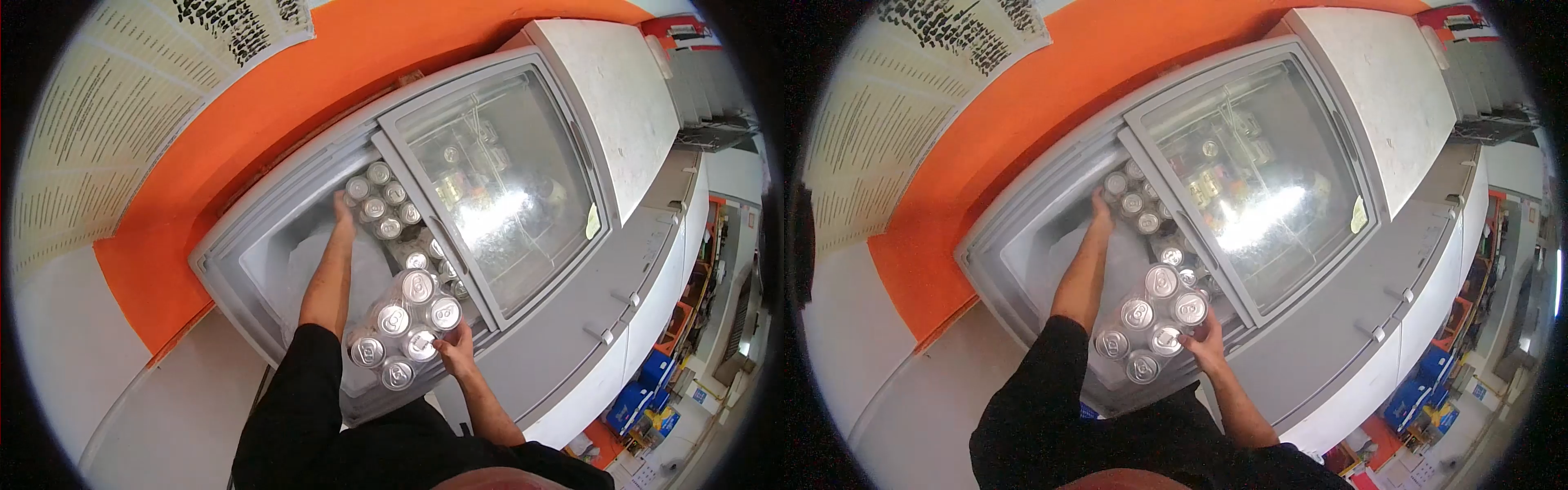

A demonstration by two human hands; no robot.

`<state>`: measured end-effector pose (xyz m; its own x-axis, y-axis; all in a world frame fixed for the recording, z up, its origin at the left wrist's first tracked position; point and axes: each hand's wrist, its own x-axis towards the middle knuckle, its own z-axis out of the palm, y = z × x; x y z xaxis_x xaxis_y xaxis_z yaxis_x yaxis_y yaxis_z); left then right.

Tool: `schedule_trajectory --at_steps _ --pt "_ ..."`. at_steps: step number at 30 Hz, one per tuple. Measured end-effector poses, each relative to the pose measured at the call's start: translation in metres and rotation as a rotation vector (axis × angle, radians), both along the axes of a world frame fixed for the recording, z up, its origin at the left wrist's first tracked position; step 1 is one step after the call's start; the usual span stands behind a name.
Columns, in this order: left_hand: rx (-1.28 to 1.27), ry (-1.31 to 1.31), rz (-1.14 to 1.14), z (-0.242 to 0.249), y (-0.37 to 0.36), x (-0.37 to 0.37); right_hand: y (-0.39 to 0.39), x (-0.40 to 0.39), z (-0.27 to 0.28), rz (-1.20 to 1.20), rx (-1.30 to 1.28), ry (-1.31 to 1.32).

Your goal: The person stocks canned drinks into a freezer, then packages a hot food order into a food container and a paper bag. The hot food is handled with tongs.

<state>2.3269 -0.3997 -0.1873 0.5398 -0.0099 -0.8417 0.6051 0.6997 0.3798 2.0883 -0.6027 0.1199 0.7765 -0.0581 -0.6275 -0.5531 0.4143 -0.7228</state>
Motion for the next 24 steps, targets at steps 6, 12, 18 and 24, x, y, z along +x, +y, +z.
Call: schedule_trajectory --at_steps 6,12,18,24 --pt "0.071 -0.055 -0.258 0.015 -0.008 -0.017 -0.012 -0.010 -0.009 -0.072 -0.057 0.074" --pt "0.190 -0.280 -0.632 0.004 -0.011 0.001 0.013 0.056 -0.016 0.103 -0.029 0.006" --pt "-0.565 -0.104 -0.364 0.134 0.066 -0.052 0.037 0.153 -0.057 0.330 -0.097 0.009" --pt "-0.019 -0.365 -0.403 0.150 0.046 -0.098 0.057 0.192 -0.081 0.364 -0.285 -0.155"
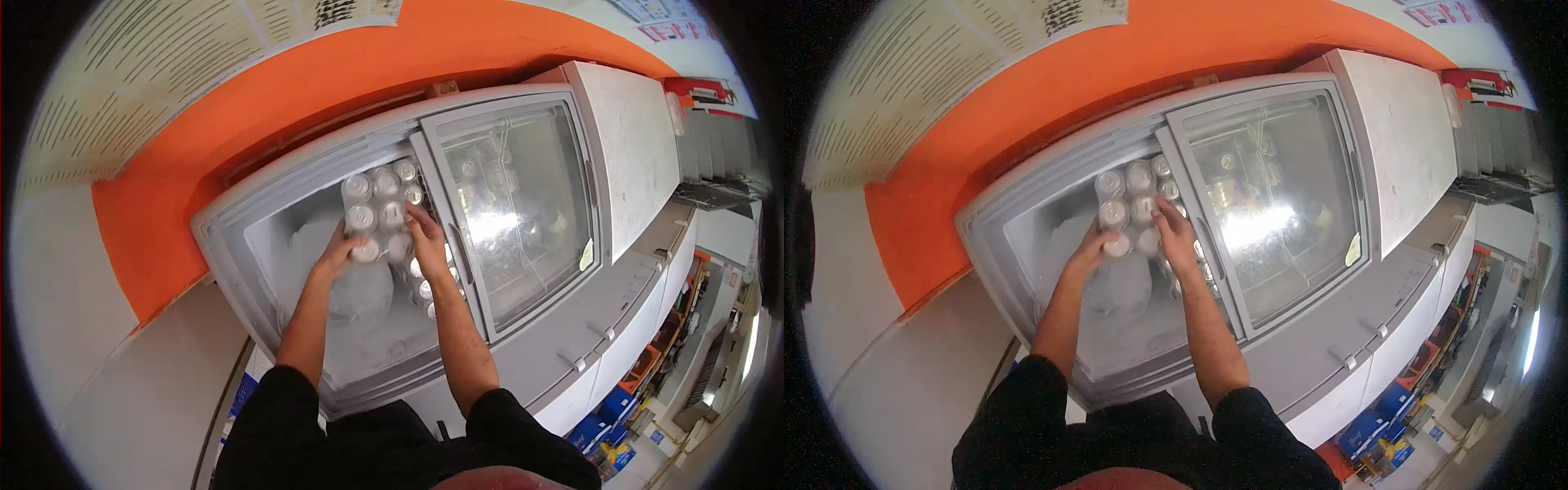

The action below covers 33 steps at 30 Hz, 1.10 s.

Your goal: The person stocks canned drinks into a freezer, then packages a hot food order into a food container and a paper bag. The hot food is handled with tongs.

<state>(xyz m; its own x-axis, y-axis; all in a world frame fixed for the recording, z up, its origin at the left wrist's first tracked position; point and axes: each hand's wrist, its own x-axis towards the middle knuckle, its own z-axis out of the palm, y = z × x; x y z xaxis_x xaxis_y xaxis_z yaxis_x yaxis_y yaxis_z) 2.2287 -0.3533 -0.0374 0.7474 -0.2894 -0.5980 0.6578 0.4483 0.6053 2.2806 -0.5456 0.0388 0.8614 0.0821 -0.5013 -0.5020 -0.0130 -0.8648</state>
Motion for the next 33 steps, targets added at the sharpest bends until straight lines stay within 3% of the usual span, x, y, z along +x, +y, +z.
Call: schedule_trajectory --at_steps 2,4,6,8,12,14,15,17,19,20,21,23,24,25,27,30,32,33 --pt "-0.175 0.188 0.172 -0.032 -0.026 0.009 0.018 -0.013 0.048 0.089 -0.041 0.025" --pt "-0.068 -0.037 0.239 -0.035 -0.056 0.014 0.029 -0.063 0.081 0.467 -0.602 -0.452" --pt "0.047 -0.127 0.342 -0.044 -0.090 0.030 0.028 -0.115 0.107 0.589 -0.472 -0.378" --pt "0.887 -0.072 0.006 -0.064 -0.114 0.050 0.021 -0.164 0.124 0.638 -0.262 -0.205" --pt "1.024 -0.008 0.021 -0.027 -0.114 0.051 -0.019 -0.252 0.154 0.574 -0.286 -0.032" --pt "1.041 0.076 -0.308 0.004 -0.092 0.055 -0.049 -0.290 0.158 0.422 -0.389 -0.068" --pt "1.058 0.022 -0.409 -0.021 -0.087 0.060 -0.064 -0.308 0.163 0.296 -0.375 0.024" --pt "1.162 -0.237 -0.382 -0.005 -0.067 0.041 -0.095 -0.347 0.174 0.076 -0.405 0.133" --pt "0.972 -0.494 -0.194 -0.008 -0.045 0.018 -0.126 -0.394 0.183 -0.103 -0.525 0.128" --pt "0.701 -0.479 -0.120 0.041 -0.036 0.002 -0.139 -0.417 0.185 -0.209 -0.609 0.098" --pt "0.685 -0.577 -0.120 0.096 -0.035 -0.017 -0.151 -0.441 0.187 -0.298 -0.703 0.105" --pt "0.652 -0.708 -0.125 0.054 -0.007 -0.048 -0.179 -0.493 0.191 -0.503 -0.953 0.039" --pt "0.504 -0.430 -0.190 0.064 0.001 -0.061 -0.189 -0.528 0.198 -0.584 -1.112 -0.011" --pt "0.587 -0.333 -0.095 0.124 -0.029 -0.083 -0.194 -0.555 0.208 -0.676 -1.238 0.031" --pt "0.740 -0.498 -0.209 0.144 -0.053 -0.118 -0.209 -0.609 0.231 -0.834 -1.497 0.120" --pt "0.752 -0.627 -0.422 0.158 -0.110 -0.164 -0.226 -0.692 0.260 -1.066 -1.848 0.225" --pt "0.610 -0.673 -0.682 0.166 -0.174 -0.207 -0.249 -0.775 0.252 -1.423 -1.816 0.270" --pt "0.489 -0.726 -0.765 0.167 -0.208 -0.230 -0.268 -0.825 0.232 -1.774 -1.708 0.410"
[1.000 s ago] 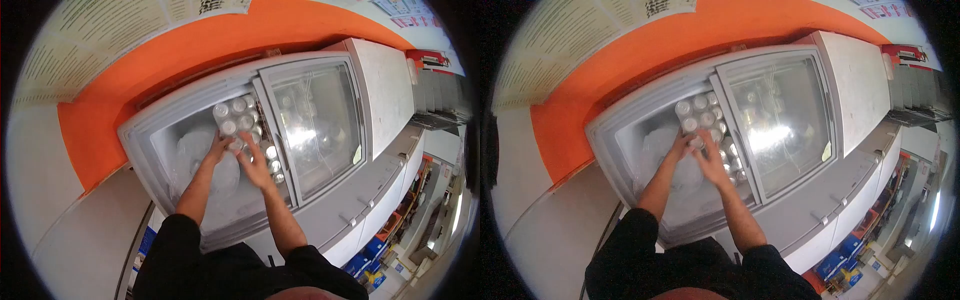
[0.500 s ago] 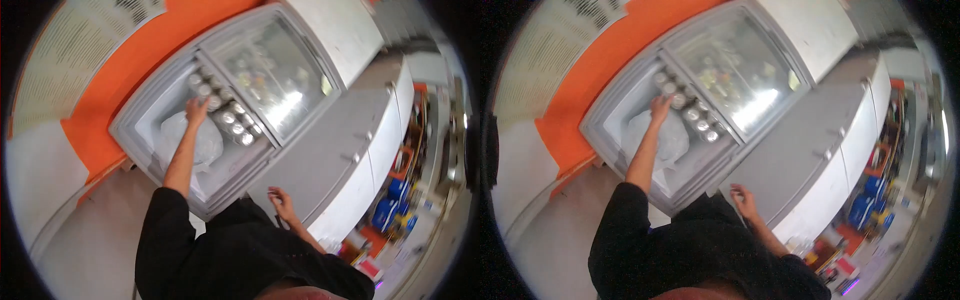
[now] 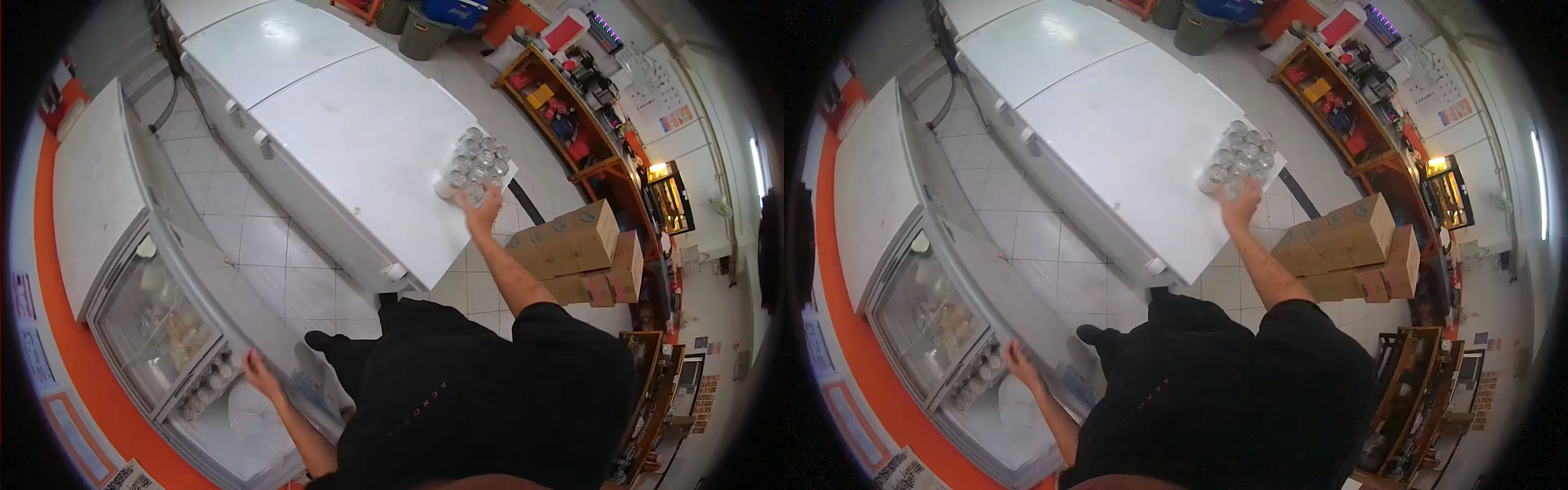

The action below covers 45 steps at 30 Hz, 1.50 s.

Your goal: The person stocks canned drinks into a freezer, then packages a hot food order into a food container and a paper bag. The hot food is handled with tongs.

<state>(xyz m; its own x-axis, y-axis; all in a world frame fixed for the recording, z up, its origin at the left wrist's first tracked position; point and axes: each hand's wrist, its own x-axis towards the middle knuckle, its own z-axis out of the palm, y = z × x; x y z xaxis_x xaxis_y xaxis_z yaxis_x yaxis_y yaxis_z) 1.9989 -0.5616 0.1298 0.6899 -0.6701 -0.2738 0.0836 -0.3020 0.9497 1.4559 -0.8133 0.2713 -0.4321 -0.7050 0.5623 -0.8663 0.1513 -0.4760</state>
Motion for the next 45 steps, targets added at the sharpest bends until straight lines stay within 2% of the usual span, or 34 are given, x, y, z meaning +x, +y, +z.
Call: schedule_trajectory --at_steps 1,2,3,4,5,6,7,8,9,10,11,12,13,14,16,17,19,20,22,24,26,28,29,30,32,34,35,37,38,40,42,45 --pt "-0.079 0.015 -0.115 0.005 -0.038 -0.027 -0.015 -0.050 -0.018 -0.259 -0.024 -0.181" --pt "-0.085 -0.036 -0.279 0.029 -0.082 -0.061 -0.022 -0.094 -0.018 -0.409 0.054 -0.461" --pt "-0.138 0.040 -0.397 0.034 -0.124 -0.098 -0.030 -0.128 -0.021 -0.552 0.143 -0.742" --pt "-0.187 0.011 -0.553 0.030 -0.168 -0.136 -0.035 -0.147 -0.022 -0.537 0.171 -0.751" --pt "-0.106 -0.052 -0.717 0.073 -0.211 -0.188 -0.034 -0.161 -0.020 -0.395 0.315 -1.062" --pt "-0.136 0.007 -0.874 0.082 -0.253 -0.233 -0.035 -0.169 -0.023 -0.232 0.479 -1.364" --pt "-0.250 -0.107 -0.971 0.071 -0.294 -0.284 -0.038 -0.176 -0.033 -0.110 0.557 -1.361" --pt "-0.263 0.059 -1.082 0.064 -0.331 -0.333 -0.044 -0.176 -0.050 0.040 0.666 -1.360" --pt "-0.493 0.092 -1.210 0.028 -0.366 -0.380 -0.048 -0.176 -0.062 0.096 0.705 -1.274" --pt "-0.358 0.081 -1.297 0.022 -0.383 -0.416 -0.048 -0.172 -0.068 0.031 0.656 -1.331" --pt "-0.170 -0.029 -1.286 0.020 -0.384 -0.458 -0.047 -0.177 -0.068 0.129 0.684 -1.394" --pt "-0.003 -0.168 -1.205 0.018 -0.389 -0.500 -0.046 -0.175 -0.061 0.243 0.631 -1.610" --pt "0.122 -0.239 -1.117 0.007 -0.407 -0.533 -0.041 -0.168 -0.052 0.267 0.616 -1.711" --pt "0.131 -0.392 -0.912 0.041 -0.376 -0.533 -0.038 -0.167 -0.053 0.273 0.639 -1.750" --pt "0.004 -0.380 -1.051 0.065 -0.346 -0.516 -0.026 -0.176 -0.039 0.263 0.656 -1.756" --pt "0.000 -0.386 -1.029 0.065 -0.343 -0.507 -0.016 -0.167 -0.037 0.292 0.637 -1.794" --pt "0.207 0.103 -0.961 0.055 -0.354 -0.488 -0.017 -0.156 -0.039 0.312 0.650 -1.860" --pt "0.176 0.182 -0.911 0.037 -0.349 -0.477 -0.013 -0.152 -0.044 0.357 0.658 -1.854" --pt "-0.100 0.596 -0.822 0.029 -0.312 -0.437 -0.002 -0.123 -0.038 0.429 0.675 -1.817" --pt "-0.167 0.525 -0.356 0.075 -0.250 -0.405 0.010 -0.079 -0.024 0.485 0.739 -1.811" --pt "-0.064 0.723 -0.094 0.060 -0.205 -0.390 0.013 -0.029 -0.027 0.594 0.832 -1.800" --pt "-0.161 0.870 -0.092 0.091 -0.154 -0.368 0.016 0.020 -0.044 0.713 0.924 -1.720" --pt "-0.276 0.825 0.006 0.079 -0.141 -0.358 0.026 0.052 -0.039 0.759 0.956 -1.536" --pt "-0.389 0.777 0.100 0.064 -0.129 -0.343 0.039 0.087 -0.025 0.852 0.949 -1.471" --pt "-0.584 0.779 0.372 0.057 -0.098 -0.292 0.058 0.146 -0.035 1.107 1.100 -1.180" --pt "-0.627 0.868 0.455 0.045 -0.048 -0.228 0.078 0.202 -0.062 1.434 1.047 -0.820" --pt "-0.689 0.947 0.433 0.057 -0.022 -0.195 0.093 0.227 -0.060 1.462 1.045 -0.815" --pt "-0.749 0.944 0.543 0.057 0.028 -0.127 0.119 0.266 -0.052 1.679 0.851 -0.494" --pt "-0.750 0.957 0.589 0.050 0.051 -0.091 0.121 0.284 -0.050 1.704 0.843 -0.483" --pt "-0.707 0.877 0.755 0.057 0.087 -0.023 0.127 0.309 -0.055 1.485 1.475 -0.796" --pt "-0.656 0.608 0.882 0.015 0.121 0.057 0.132 0.321 -0.070 1.304 1.514 -0.783" --pt "-0.583 0.533 0.917 -0.053 0.154 0.165 0.120 0.290 -0.144 1.233 1.402 -0.630"
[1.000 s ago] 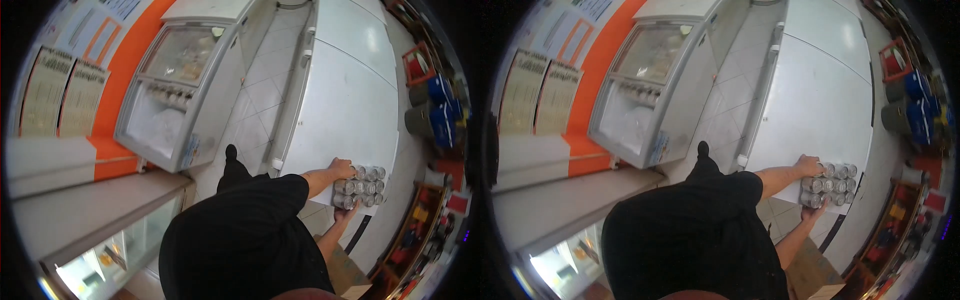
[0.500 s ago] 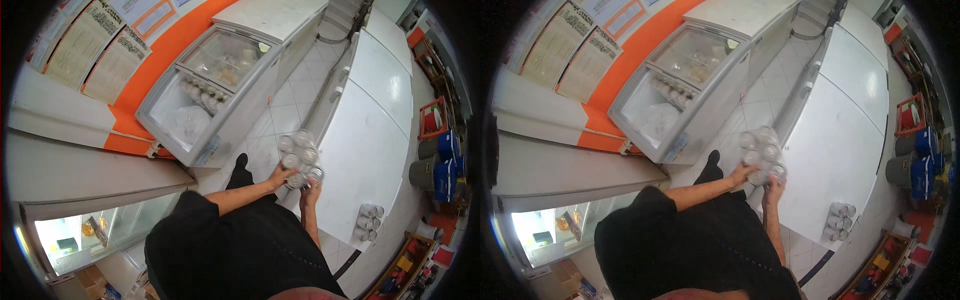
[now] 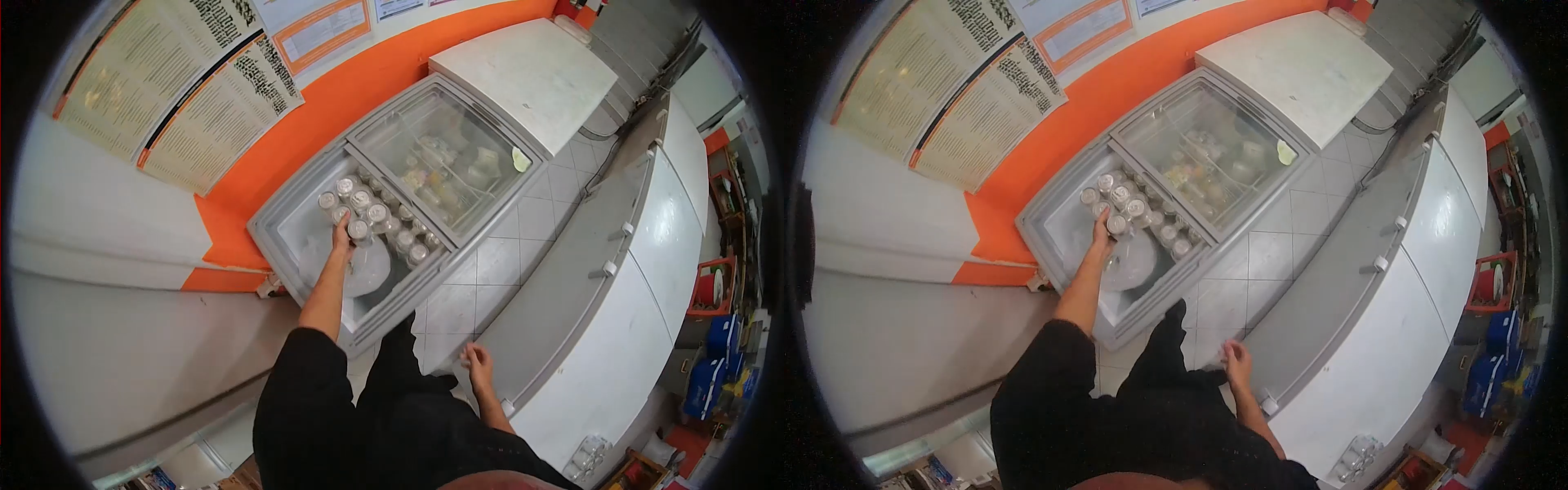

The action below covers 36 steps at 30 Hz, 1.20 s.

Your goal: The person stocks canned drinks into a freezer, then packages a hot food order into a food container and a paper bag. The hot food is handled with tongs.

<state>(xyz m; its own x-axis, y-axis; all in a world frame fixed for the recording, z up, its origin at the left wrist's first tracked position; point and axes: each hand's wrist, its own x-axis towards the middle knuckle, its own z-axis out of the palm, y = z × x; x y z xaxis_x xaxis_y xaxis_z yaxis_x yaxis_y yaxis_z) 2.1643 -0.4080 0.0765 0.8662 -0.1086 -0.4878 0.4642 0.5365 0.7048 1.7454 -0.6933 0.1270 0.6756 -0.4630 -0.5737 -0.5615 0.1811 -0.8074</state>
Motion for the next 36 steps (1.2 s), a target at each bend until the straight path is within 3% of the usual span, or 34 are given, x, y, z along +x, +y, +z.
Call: schedule_trajectory --at_steps 1,2,6,8,10,13,14,16,18,20,22,25,27,29,30,32,33,34,35,36 --pt "0.116 0.058 -0.042 -0.014 0.007 0.029 -0.005 -0.015 -0.027 -0.017 -0.040 0.032" --pt "0.234 0.119 -0.087 -0.026 0.009 0.053 -0.005 -0.017 -0.015 -0.043 -0.009 0.102" --pt "0.229 0.178 -0.067 -0.068 -0.003 0.094 -0.005 -0.060 -0.002 -0.137 0.060 0.324" --pt "0.291 0.065 0.058 -0.071 -0.020 0.108 -0.005 -0.086 -0.017 -0.180 0.065 0.375" --pt "0.194 0.031 0.050 -0.106 -0.032 0.126 -0.004 -0.095 -0.018 -0.135 0.104 0.369" --pt "0.373 -0.011 0.220 -0.109 -0.053 0.138 -0.003 -0.094 -0.020 -0.140 0.131 0.393" --pt "0.790 0.167 0.046 -0.105 -0.049 0.141 -0.002 -0.097 -0.019 -0.150 0.129 0.398" --pt "1.197 0.331 -0.148 -0.069 -0.047 0.137 -0.005 -0.086 -0.012 -0.102 0.119 0.383" --pt "0.853 0.351 -0.327 -0.022 -0.041 0.125 -0.003 -0.070 0.008 -0.132 0.108 0.368" --pt "0.861 0.246 -0.380 -0.029 -0.019 0.128 -0.003 -0.075 0.004 -0.187 0.103 0.349" --pt "0.988 0.072 -0.324 -0.043 0.003 0.129 -0.016 -0.107 -0.012 -0.090 -0.223 0.068" --pt "1.154 -0.278 -0.151 -0.035 0.001 0.076 -0.070 -0.128 0.068 -0.185 -0.858 0.076" --pt "1.074 -0.476 -0.035 -0.024 -0.015 0.016 -0.117 -0.176 0.088 -0.357 -1.244 -0.049" --pt "0.944 -0.560 0.050 -0.007 -0.051 -0.053 -0.164 -0.245 0.111 -0.582 -1.480 0.152" --pt "0.784 -0.397 0.174 0.053 -0.099 -0.122 -0.186 -0.281 0.124 -0.769 -1.548 0.266" --pt "0.780 -0.426 0.014 0.048 -0.151 -0.193 -0.239 -0.376 0.127 -1.105 -1.674 0.455" --pt "0.803 -0.432 -0.029 0.047 -0.157 -0.223 -0.264 -0.423 0.128 -1.363 -1.400 0.512" --pt "0.774 -0.483 -0.145 0.033 -0.170 -0.249 -0.299 -0.477 0.112 -1.485 -1.283 0.561" --pt "0.752 -0.535 -0.255 0.025 -0.185 -0.272 -0.327 -0.529 0.092 -1.595 -1.149 0.606" --pt "0.697 -0.490 -0.372 0.059 -0.201 -0.290 -0.337 -0.545 0.096 -1.429 -1.112 0.627"
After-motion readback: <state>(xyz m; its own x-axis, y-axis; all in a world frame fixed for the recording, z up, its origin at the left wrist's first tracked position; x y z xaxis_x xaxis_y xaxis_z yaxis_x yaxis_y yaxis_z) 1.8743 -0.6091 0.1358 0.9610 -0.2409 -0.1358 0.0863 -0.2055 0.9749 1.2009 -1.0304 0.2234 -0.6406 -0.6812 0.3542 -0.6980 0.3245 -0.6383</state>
